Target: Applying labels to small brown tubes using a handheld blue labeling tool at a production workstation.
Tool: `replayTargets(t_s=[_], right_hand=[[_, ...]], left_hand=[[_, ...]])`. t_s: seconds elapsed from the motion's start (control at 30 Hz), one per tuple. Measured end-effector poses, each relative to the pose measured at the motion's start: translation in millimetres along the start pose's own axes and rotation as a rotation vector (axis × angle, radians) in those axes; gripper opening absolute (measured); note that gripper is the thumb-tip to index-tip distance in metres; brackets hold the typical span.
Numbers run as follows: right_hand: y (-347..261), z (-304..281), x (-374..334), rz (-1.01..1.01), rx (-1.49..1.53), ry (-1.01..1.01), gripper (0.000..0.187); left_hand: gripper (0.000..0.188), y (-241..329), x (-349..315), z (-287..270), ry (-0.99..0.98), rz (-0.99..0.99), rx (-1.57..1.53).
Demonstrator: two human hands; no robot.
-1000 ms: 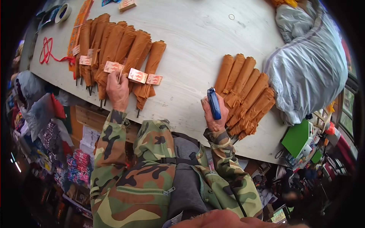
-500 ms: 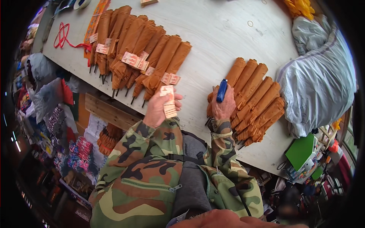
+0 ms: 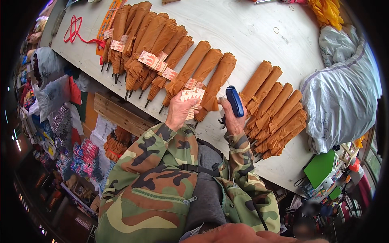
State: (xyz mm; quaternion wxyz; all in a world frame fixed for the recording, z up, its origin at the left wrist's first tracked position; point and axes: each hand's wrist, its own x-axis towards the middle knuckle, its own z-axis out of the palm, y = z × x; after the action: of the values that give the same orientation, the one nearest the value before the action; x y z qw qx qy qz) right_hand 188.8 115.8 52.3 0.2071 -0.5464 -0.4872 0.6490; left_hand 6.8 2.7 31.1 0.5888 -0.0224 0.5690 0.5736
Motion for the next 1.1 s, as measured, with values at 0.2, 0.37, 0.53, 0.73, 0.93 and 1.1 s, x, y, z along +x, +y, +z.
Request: replayTargets(t_s=[0.2,0.37,0.53,0.73,0.93,1.1], right_hand=[[-5,0,-20,0.263,0.38,-0.368,0.045],[-5,12,-23,0.279,0.521,-0.412,0.037],[1,12,-19,0.328,0.519,-0.416,0.038],[17,10,-14,0.395,0.598,-0.436,0.038],[22,11,-14,0.406,0.646,-0.443,0.038],[17,11,-15,0.403,0.626,-0.439,0.037]], left_hand=[[0.022,7,-2,13,-0.005,-0.003,0.028],[0.024,9,-4,19,-0.055,-0.012,0.034],[0.026,7,-5,18,-0.088,-0.013,0.086],[0.025,5,-5,14,-0.09,0.035,0.13],[0.024,2,-7,16,-0.044,0.057,0.144],[0.024,-2,-7,14,-0.075,0.087,0.204]])
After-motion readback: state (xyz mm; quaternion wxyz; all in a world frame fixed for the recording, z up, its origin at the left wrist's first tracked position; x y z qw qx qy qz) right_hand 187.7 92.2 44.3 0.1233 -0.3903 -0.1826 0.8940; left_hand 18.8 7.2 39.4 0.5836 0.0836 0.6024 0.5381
